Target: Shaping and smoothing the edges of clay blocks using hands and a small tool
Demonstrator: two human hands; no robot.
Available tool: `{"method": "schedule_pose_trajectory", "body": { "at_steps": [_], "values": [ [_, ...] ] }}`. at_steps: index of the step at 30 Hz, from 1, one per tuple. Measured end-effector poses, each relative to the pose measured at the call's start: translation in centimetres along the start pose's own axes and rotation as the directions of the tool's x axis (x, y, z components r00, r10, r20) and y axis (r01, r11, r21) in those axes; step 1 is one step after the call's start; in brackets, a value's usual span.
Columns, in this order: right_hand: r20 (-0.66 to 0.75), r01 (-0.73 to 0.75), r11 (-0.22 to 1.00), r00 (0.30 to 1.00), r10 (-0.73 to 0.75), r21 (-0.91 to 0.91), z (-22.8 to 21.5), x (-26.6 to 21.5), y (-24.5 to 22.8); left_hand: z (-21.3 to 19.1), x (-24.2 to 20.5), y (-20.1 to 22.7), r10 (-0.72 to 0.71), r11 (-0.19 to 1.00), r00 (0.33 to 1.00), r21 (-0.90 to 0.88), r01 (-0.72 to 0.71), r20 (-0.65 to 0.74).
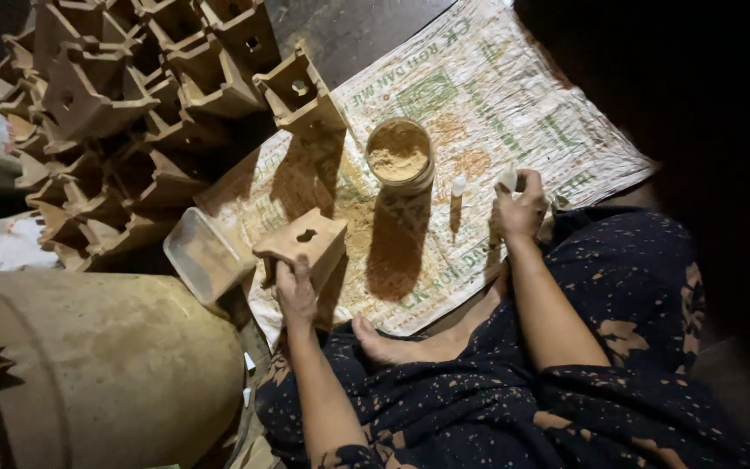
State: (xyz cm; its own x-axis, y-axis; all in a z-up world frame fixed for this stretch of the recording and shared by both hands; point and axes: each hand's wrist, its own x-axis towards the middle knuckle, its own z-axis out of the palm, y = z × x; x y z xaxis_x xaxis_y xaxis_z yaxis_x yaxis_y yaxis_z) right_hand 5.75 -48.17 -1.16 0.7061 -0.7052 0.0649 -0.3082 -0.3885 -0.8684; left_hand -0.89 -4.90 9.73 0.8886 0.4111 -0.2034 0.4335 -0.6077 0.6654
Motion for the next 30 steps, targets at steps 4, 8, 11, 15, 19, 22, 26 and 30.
{"method": "schedule_pose_trajectory", "body": {
  "at_steps": [4, 8, 11, 15, 19, 22, 26, 30],
  "values": [
    [0.018, 0.037, 0.982, 0.999, -0.034, -0.184, 1.0, -0.4, 0.0, -1.6, -2.4, -0.5, 0.011, 0.991, 0.997, -0.135, -0.001, 0.075],
    [0.055, 0.112, 0.971, 0.993, -0.103, -0.213, 3.6, 0.0, 3.3, -1.1, -3.9, -7.2, 0.278, 0.958, 0.960, -0.056, -0.280, -0.031],
    [0.073, 0.138, 0.967, 0.989, -0.126, -0.215, 2.3, -0.6, 2.0, -1.0, -6.4, -7.9, 0.420, 0.907, 0.904, 0.067, -0.416, -0.081],
    [0.103, 0.169, 0.962, 0.983, -0.150, -0.216, 1.2, -1.3, 0.6, -1.0, -7.7, -6.5, 0.477, 0.873, 0.872, 0.180, -0.454, -0.112],
    [0.116, 0.191, 0.964, 0.978, -0.171, -0.183, 0.9, -1.5, 0.6, -1.4, -9.1, -5.9, 0.466, 0.882, 0.869, 0.168, -0.440, -0.168],
    [0.080, 0.245, 0.957, 0.969, -0.235, -0.156, 0.5, -1.8, -0.1, 1.0, -7.6, -9.3, 0.397, 0.917, 0.887, 0.078, -0.390, -0.236],
    [0.067, 0.262, 0.955, 0.965, -0.254, -0.138, 1.0, -1.4, 0.9, 1.4, -7.8, -8.3, 0.298, 0.928, 0.914, -0.141, -0.345, -0.274],
    [0.069, 0.286, 0.949, 0.958, -0.279, -0.135, 0.8, -1.5, 0.4, 2.0, -6.5, -10.4, 0.106, 0.842, 0.963, -0.492, -0.221, -0.249]
  ]
}}
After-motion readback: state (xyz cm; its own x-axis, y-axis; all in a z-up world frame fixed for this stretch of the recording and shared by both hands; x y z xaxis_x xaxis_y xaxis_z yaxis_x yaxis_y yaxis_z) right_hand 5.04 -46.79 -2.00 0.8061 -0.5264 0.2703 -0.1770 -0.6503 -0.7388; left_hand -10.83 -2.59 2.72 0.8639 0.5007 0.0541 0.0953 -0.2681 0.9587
